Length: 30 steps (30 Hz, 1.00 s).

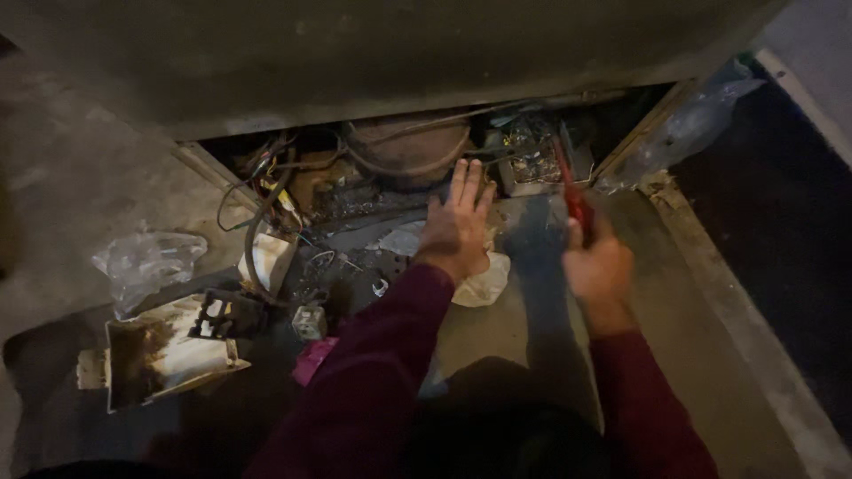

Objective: The person sits on the floor and uses a screwdriver and wrench to work on the internal components of an appliance. They remove a small electrical part, wipe the interior with a cloth, and then reinsert the part.

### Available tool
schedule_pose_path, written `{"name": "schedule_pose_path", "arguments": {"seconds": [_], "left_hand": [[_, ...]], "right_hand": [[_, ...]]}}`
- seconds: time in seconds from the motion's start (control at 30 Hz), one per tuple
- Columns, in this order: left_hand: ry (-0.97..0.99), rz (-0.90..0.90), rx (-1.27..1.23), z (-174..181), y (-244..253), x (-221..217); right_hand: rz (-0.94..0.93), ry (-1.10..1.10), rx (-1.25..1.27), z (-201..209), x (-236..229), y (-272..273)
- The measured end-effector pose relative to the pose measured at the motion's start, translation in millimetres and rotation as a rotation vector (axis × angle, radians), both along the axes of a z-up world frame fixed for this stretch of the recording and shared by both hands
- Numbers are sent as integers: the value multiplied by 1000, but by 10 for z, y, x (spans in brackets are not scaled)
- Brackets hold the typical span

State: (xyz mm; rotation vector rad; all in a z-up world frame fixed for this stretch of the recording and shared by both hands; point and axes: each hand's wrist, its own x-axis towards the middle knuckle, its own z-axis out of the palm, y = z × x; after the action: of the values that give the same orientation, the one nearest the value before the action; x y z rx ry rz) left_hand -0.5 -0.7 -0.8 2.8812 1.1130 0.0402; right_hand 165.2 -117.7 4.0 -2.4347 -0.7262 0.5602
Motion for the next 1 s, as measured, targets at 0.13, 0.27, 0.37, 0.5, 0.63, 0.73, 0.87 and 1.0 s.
{"name": "schedule_pose_path", "arguments": {"seconds": [0.13, 0.27, 0.37, 0.5, 0.63, 0.73, 0.87, 1.0], "left_hand": [[103, 22, -61, 9, 5, 46], [84, 5, 27, -18, -11, 26], [100, -19, 76, 8, 17, 2], [41, -22, -56, 90, 41, -66], [22, 3, -140, 151, 39, -50], [118, 11, -136, 76, 32, 15], [-22, 11, -18, -45, 99, 97], [-135, 52, 39, -172, -21, 96]], "right_hand": [[79, -177, 149, 230, -66, -339], [68, -132, 0, 502, -127, -291], [61, -73, -98, 707, -97, -4], [45, -65, -222, 757, -37, 383], [-18, -32, -137, 548, -62, 416], [10, -31, 88, 343, -65, 251], [-59, -92, 54, 194, -62, 248], [-13, -193, 206, 70, -157, 128]]}}
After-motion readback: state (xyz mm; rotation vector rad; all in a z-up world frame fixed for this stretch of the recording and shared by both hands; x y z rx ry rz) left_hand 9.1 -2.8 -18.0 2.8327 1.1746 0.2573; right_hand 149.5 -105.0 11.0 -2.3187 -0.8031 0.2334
